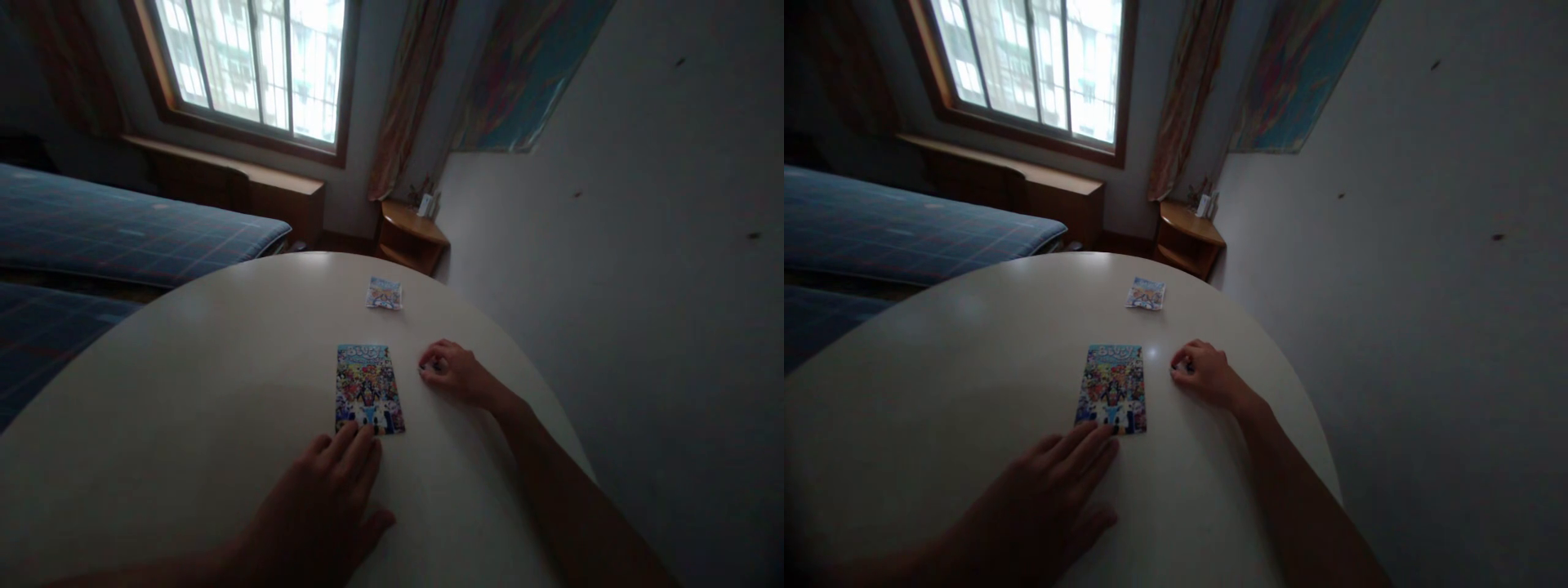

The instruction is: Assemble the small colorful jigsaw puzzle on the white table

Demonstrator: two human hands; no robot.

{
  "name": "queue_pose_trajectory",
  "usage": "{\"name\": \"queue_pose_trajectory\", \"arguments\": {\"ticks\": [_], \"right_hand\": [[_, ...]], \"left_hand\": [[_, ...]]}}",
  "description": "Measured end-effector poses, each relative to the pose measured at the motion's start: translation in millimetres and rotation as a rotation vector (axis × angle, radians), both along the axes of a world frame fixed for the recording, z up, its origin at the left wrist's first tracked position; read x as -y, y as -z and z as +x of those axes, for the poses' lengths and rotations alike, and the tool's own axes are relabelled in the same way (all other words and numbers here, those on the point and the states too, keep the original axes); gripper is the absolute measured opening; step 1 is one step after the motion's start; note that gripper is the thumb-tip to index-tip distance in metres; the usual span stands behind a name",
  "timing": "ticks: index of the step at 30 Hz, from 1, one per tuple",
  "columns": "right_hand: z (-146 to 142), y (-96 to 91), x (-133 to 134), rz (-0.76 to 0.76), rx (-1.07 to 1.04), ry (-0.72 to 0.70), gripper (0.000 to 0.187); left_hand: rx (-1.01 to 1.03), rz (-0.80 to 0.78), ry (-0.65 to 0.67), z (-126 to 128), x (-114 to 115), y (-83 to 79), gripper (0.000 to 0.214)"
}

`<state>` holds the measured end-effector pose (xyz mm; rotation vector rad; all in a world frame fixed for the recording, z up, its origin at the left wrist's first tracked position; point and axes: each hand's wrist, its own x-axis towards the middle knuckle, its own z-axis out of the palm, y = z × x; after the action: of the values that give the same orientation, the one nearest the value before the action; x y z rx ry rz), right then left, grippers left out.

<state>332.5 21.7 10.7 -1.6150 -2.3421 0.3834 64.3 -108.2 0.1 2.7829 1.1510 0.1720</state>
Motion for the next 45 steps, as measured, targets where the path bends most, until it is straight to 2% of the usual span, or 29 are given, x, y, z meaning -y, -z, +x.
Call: {"name": "queue_pose_trajectory", "arguments": {"ticks": [8,15,20,23,26,33,39,45], "right_hand": [[-15,-6.3,9,0.006,-0.003,-0.101,0.016],[-26,-8.8,19,-0.093,-0.249,-0.193,0.018],[-42,-8.5,25,-0.148,-0.366,-0.167,0.023],[-53,-5.0,27,-0.144,-0.423,-0.149,0.018],[-61,-1.7,30,-0.127,-0.446,-0.167,0.012],[-75,-0.8,37,-0.114,-0.485,-0.178,0.018],[-77,1.3,40,-0.122,-0.461,-0.175,0.019],[-77,0.4,41,-0.087,-0.436,-0.188,0.018]], "left_hand": [[-0.018,-0.002,-0.004,-2,2,0.7,0.056],[-0.03,-0.006,0.001,-1,-1,-4.6,0.053],[-0.018,0.017,0.001,-1,0,-3.9,0.054],[-0.01,0.015,0.007,0,0,-1.4,0.054],[0.006,0.034,0.017,0,1,0.5,0.054],[-0.024,0.042,0.014,0,3,-2.0,0.055],[-0.015,0.069,0.008,0,3,1.3,0.054],[-0.039,0.023,0.01,0,3,-2.0,0.055]]}}
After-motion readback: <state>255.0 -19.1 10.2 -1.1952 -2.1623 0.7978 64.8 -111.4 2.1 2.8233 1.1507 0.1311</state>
